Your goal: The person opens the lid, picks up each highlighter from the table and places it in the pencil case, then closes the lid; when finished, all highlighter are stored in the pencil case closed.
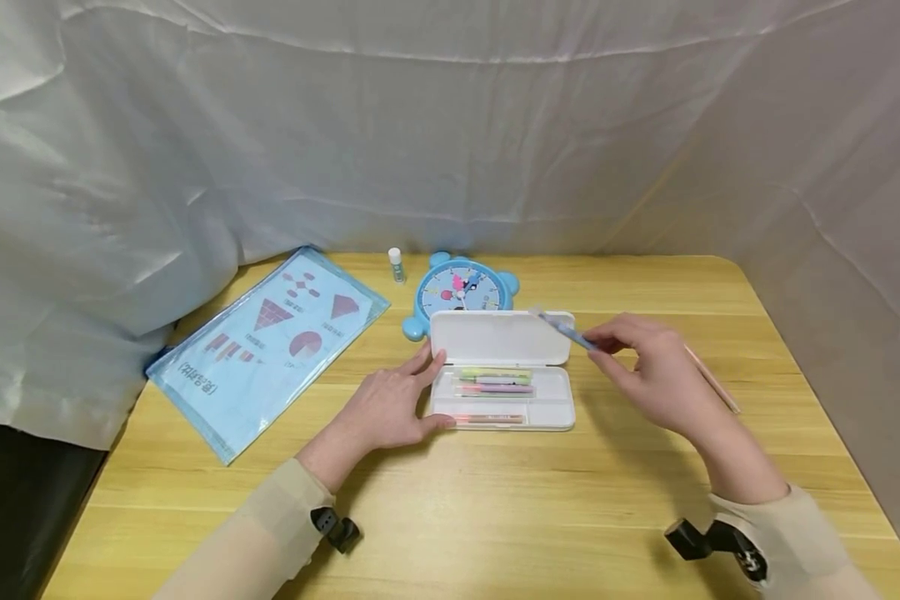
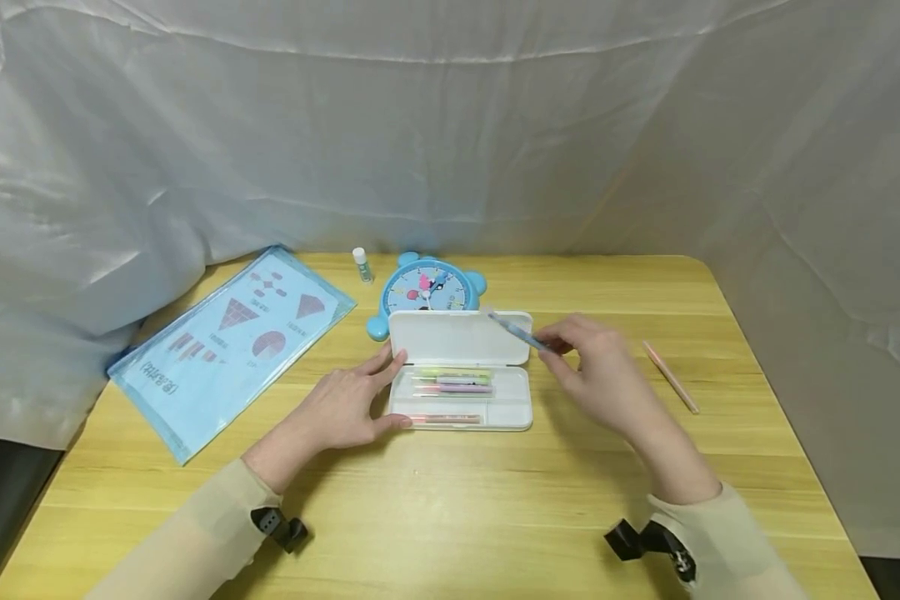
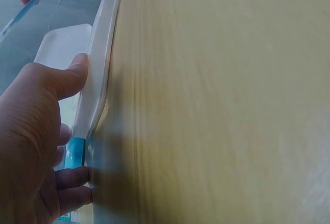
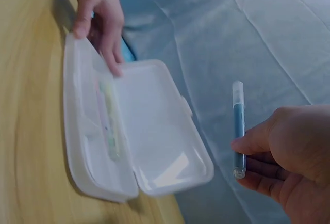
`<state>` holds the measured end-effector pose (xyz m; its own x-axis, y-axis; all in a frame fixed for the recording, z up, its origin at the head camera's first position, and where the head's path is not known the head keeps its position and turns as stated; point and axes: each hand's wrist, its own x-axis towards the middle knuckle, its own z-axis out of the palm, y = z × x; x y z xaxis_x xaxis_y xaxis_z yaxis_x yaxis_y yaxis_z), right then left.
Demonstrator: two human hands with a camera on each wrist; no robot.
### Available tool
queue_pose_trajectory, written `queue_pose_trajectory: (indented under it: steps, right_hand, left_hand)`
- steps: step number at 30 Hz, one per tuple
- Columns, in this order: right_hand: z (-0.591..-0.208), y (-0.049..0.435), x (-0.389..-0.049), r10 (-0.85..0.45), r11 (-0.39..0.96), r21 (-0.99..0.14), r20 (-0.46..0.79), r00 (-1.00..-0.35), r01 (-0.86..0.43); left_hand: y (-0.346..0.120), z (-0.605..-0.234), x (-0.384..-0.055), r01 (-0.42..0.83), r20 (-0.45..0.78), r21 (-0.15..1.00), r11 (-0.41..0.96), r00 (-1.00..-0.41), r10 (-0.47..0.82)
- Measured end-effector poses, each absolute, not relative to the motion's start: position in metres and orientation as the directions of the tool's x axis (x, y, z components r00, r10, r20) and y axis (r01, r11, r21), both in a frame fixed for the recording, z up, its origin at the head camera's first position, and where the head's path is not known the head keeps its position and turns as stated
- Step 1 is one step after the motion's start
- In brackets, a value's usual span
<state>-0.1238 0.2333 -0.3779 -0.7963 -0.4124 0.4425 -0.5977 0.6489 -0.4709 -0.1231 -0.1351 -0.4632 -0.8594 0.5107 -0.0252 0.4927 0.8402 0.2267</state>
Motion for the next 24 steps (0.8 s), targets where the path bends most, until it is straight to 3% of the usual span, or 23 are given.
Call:
queue_pose_trajectory:
  steps: [14, 24]
  right_hand:
    - [-0.408, 0.187, -0.127, -0.58, 0.522, -0.523, 0.362, -0.73, -0.674]
    - [-0.423, 0.16, -0.124, -0.643, 0.59, -0.496, 0.19, -0.742, -0.637]
  left_hand:
    - [-0.135, -0.463, -0.124, 0.496, -0.027, 0.218, 0.84, -0.858, 0.514]
    - [-0.136, -0.463, -0.124, 0.491, -0.036, 0.221, 0.843, -0.859, 0.51]
